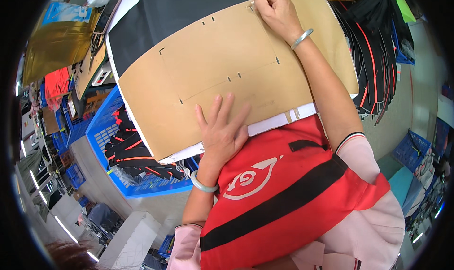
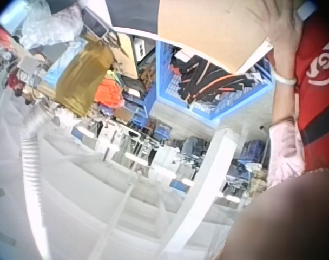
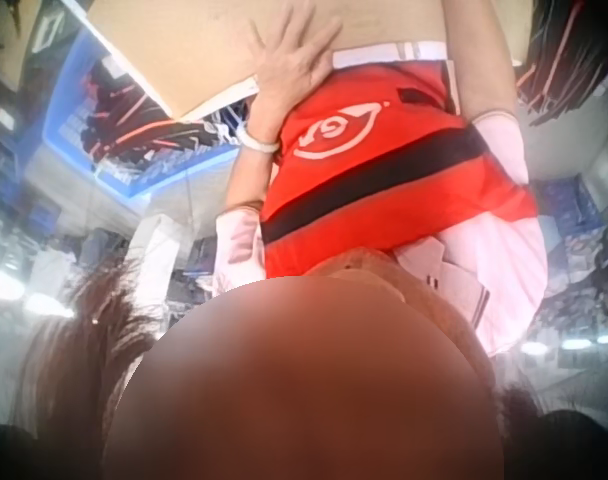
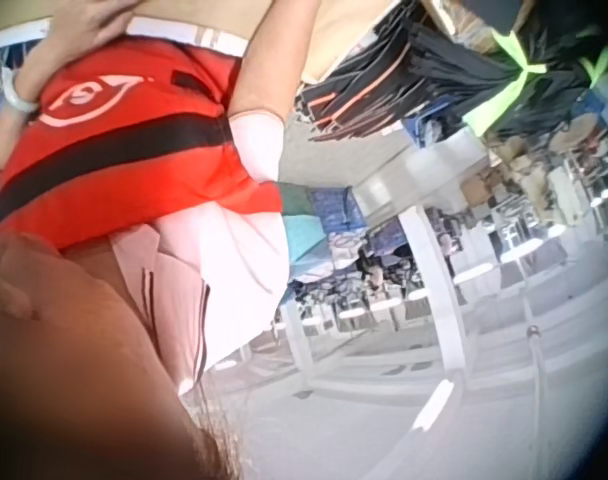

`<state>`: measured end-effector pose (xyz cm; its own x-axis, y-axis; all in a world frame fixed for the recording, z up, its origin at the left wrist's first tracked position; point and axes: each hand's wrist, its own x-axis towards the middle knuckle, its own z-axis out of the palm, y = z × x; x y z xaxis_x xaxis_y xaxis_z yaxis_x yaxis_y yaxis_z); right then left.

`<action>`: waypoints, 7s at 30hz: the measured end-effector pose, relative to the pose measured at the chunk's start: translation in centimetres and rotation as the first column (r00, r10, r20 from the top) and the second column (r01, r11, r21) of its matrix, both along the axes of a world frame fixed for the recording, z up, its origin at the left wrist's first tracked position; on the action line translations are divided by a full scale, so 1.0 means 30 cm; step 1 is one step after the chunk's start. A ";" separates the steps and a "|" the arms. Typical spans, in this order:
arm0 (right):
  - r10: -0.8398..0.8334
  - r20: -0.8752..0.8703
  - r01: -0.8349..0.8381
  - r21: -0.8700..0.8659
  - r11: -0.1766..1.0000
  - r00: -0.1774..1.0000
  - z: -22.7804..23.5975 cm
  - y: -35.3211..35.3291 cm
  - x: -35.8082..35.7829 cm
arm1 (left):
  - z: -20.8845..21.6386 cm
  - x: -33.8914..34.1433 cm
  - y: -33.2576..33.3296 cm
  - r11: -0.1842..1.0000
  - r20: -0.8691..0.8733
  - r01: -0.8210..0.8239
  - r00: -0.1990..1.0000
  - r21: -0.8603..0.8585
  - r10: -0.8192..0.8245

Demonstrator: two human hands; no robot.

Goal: Using a pen and a cardboard stencil to mark specific points or lines on black leather or synthetic fabric panels.

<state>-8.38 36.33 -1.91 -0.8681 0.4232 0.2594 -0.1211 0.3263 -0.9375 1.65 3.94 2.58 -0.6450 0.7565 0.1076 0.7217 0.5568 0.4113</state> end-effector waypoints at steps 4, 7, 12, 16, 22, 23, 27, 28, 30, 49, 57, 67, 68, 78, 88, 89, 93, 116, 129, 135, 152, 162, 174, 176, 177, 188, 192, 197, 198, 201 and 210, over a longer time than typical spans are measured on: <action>0.064 0.076 -0.061 -0.043 0.997 0.995 0.046 -0.162 -0.016 | -0.003 0.004 -0.006 1.000 0.021 -0.015 1.000 -0.015 0.015; 0.049 0.066 -0.049 0.011 0.999 0.997 0.057 -0.245 -0.040 | -0.010 0.007 -0.007 1.000 0.001 -0.018 1.000 0.003 0.018; -0.047 0.127 0.033 0.113 0.993 0.991 0.056 -0.259 -0.060 | -0.016 0.006 -0.009 1.000 -0.014 0.000 1.000 0.019 0.001; -0.070 0.144 0.043 0.184 0.982 0.987 0.068 -0.266 -0.059 | -0.019 0.006 -0.012 1.000 -0.004 0.001 1.000 0.012 -0.001; -0.074 0.122 0.032 0.317 0.948 0.990 0.084 -0.279 -0.059 | -0.018 0.004 -0.012 1.000 0.015 0.005 1.000 0.014 -0.005; -0.072 0.096 0.035 0.347 0.937 0.993 0.090 -0.283 -0.058 | -0.019 0.005 -0.011 1.000 0.011 0.004 1.000 0.019 -0.004; -0.046 -0.031 0.055 0.423 0.904 0.998 0.083 -0.291 -0.057 | -0.018 0.007 -0.011 1.000 0.016 -0.003 1.000 0.023 0.003; -0.044 -0.030 0.052 0.423 0.905 0.999 0.087 -0.290 -0.056 | -0.017 0.006 -0.011 1.000 0.016 -0.005 1.000 0.023 0.005; -0.064 0.133 0.010 0.367 0.930 0.989 0.100 -0.283 -0.052 | -0.016 0.004 -0.011 1.000 0.009 -0.005 1.000 0.030 0.005; -0.031 0.083 -0.001 0.360 0.933 0.996 0.095 -0.342 -0.077 | -0.009 0.004 -0.007 0.999 0.028 -0.009 1.000 0.038 0.008; -0.031 0.041 0.010 0.432 0.902 0.999 0.110 -0.348 -0.075 | -0.013 0.002 -0.008 0.999 0.026 -0.009 1.000 0.049 0.007; 0.017 0.031 -0.019 0.048 0.999 0.999 0.080 -0.336 -0.062 | -0.017 0.007 -0.010 1.000 0.016 -0.008 1.000 0.027 0.008; 0.061 0.066 -0.060 -0.025 0.998 0.996 0.089 -0.333 -0.033 | -0.018 0.006 -0.010 0.999 0.013 -0.006 1.000 0.032 0.006; 0.340 0.162 -0.315 -0.162 0.935 0.926 0.115 -0.373 0.189 | -0.025 0.006 -0.008 0.999 -0.012 -0.011 1.000 0.034 0.011; 0.303 0.112 -0.295 -0.081 0.952 0.946 0.103 -0.380 0.219 | -0.031 0.008 0.002 0.999 -0.052 -0.026 0.998 0.041 0.028; 0.313 0.139 -0.315 -0.006 0.949 0.940 0.105 -0.376 0.228 | -0.033 0.008 0.001 0.998 -0.062 -0.029 0.998 0.046 0.032; 0.248 0.174 -0.247 -0.026 0.969 0.953 0.104 -0.368 0.261 | -0.033 0.009 0.004 0.998 -0.070 -0.029 0.997 0.049 0.032; 0.223 0.113 -0.249 0.368 0.896 0.968 0.125 -0.364 0.243 | -0.032 0.009 0.007 0.998 -0.079 -0.034 0.996 0.045 0.037; 0.125 0.123 -0.147 0.190 0.971 0.984 0.115 -0.298 0.309 | -0.032 0.010 0.002 0.999 -0.082 -0.030 0.996 0.016 0.031; 0.090 0.172 -0.124 0.201 0.972 0.981 0.126 -0.315 0.298 | -0.035 0.009 0.002 0.999 -0.076 -0.031 0.997 0.028 0.033; 0.106 0.172 -0.150 0.268 0.952 0.979 0.114 -0.313 0.288 | -0.034 0.009 0.003 0.999 -0.085 -0.034 0.996 0.023 0.036; 0.153 0.199 -0.203 0.262 0.943 0.968 0.131 -0.311 0.284 | -0.031 0.008 0.003 0.999 -0.078 -0.035 0.996 0.018 0.037; 0.165 0.186 -0.205 0.227 0.952 0.969 0.117 -0.310 0.283 | -0.034 0.009 0.000 0.999 -0.077 -0.034 0.996 0.037 0.037; 0.165 0.157 -0.169 0.011 0.986 0.974 0.094 -0.309 0.280 | -0.034 0.009 -0.001 0.998 -0.080 -0.037 0.996 0.046 0.040; 0.159 0.132 -0.129 -0.206 0.970 0.978 0.087 -0.306 0.273 | -0.034 0.010 0.000 0.998 -0.080 -0.038 0.996 0.055 0.042; 0.340 0.048 -0.314 -0.280 0.907 0.939 0.088 -0.499 0.106 | -0.042 0.003 0.010 0.989 -0.034 -0.056 0.998 0.135 0.062; 0.496 0.133 -0.493 -0.061 0.868 0.858 0.103 -0.586 0.078 | -0.049 0.001 0.002 0.983 0.017 -0.050 0.999 0.178 0.048; 0.545 0.211 -0.566 0.052 0.822 0.811 0.116 -0.603 0.047 | -0.052 0.002 0.001 0.975 0.011 -0.070 0.998 0.210 0.070; 0.548 0.264 -0.586 0.091 0.805 0.794 0.117 -0.601 0.043 | -0.054 0.002 0.001 0.976 -0.002 -0.070 0.997 0.206 0.072; 0.542 0.275 -0.587 0.116 0.801 0.794 0.115 -0.606 0.045 | -0.065 0.006 0.003 0.973 -0.025 -0.078 0.996 0.217 0.086; 0.590 0.221 -0.626 0.162 0.763 0.777 0.130 -0.613 0.035 | -0.077 0.009 0.007 0.971 -0.043 -0.069 0.996 0.228 0.080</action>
<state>-7.34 17.93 1.98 -0.9581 -0.2574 0.1258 -0.2292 0.4250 -0.8757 1.91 4.15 0.28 -0.6878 0.6589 0.3047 0.7052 0.5068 0.4959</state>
